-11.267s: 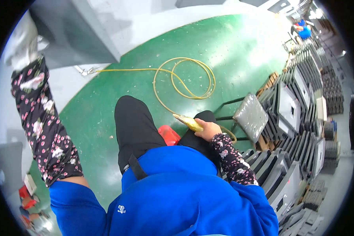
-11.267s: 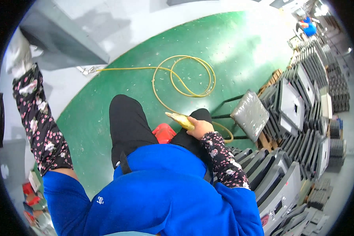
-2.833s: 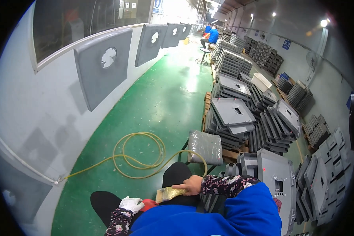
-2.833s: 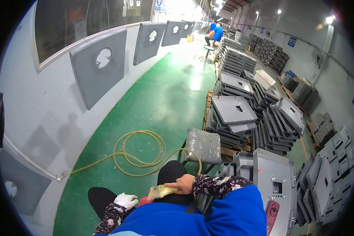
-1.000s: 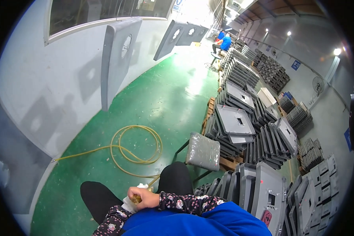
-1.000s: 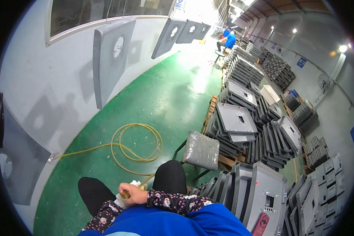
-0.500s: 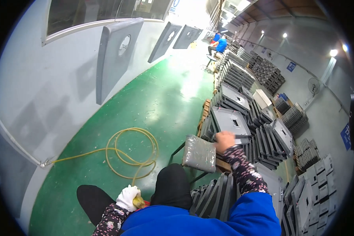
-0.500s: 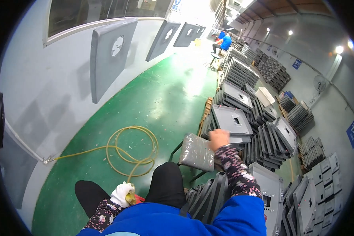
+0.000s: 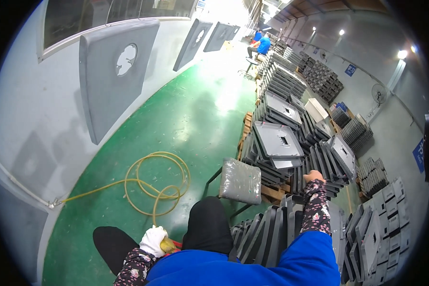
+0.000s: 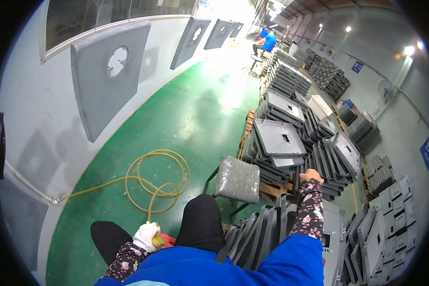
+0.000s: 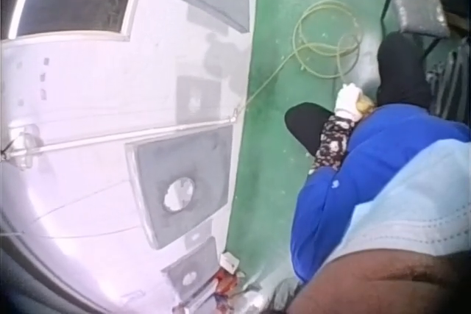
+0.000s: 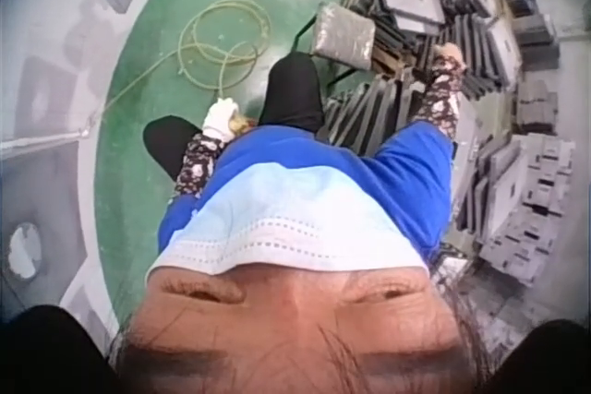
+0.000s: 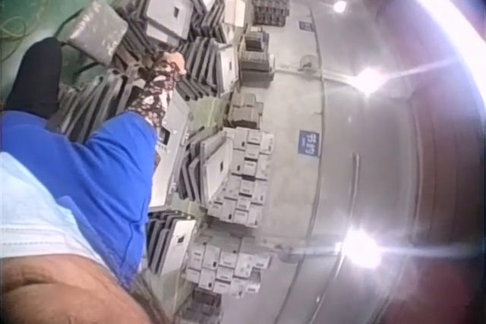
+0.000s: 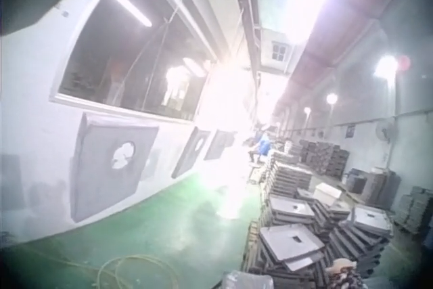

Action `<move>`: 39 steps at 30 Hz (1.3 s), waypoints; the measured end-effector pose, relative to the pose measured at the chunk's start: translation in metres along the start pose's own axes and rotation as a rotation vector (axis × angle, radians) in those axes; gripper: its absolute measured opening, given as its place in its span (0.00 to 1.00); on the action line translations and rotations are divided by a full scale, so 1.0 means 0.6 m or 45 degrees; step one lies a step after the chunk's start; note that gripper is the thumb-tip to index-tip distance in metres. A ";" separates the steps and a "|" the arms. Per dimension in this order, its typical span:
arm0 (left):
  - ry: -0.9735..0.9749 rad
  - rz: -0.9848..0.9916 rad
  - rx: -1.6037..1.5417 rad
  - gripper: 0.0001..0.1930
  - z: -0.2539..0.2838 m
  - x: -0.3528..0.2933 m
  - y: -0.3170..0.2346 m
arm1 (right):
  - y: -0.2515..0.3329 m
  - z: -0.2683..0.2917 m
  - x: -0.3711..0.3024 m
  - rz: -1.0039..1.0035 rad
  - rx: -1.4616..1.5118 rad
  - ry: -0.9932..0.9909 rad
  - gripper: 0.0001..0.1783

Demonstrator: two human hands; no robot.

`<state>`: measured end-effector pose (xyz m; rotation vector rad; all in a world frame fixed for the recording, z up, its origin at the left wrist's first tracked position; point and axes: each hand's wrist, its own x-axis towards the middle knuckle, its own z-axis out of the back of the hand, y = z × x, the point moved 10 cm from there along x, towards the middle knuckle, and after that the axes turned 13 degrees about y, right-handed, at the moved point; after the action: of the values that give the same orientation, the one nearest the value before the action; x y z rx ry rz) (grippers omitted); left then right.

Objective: Using a brush and cloth to clean debris off stacked metal panels.

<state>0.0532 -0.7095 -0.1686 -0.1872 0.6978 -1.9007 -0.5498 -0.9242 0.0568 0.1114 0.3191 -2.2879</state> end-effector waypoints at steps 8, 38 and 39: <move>-0.011 -0.049 -0.009 0.15 -0.005 0.004 0.009 | -0.127 -0.071 0.067 -0.198 -0.093 0.236 0.28; -0.020 -0.165 0.045 0.15 0.006 0.010 -0.022 | -0.116 -0.038 0.028 0.045 0.311 -0.113 0.19; -0.017 -0.169 0.048 0.15 0.006 0.011 -0.024 | -0.121 -0.041 0.038 0.045 0.283 -0.101 0.19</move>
<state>0.0406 -0.7125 -0.1591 -0.2268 0.6541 -2.0358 -0.6193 -0.8875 0.0432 0.1376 0.0203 -2.2798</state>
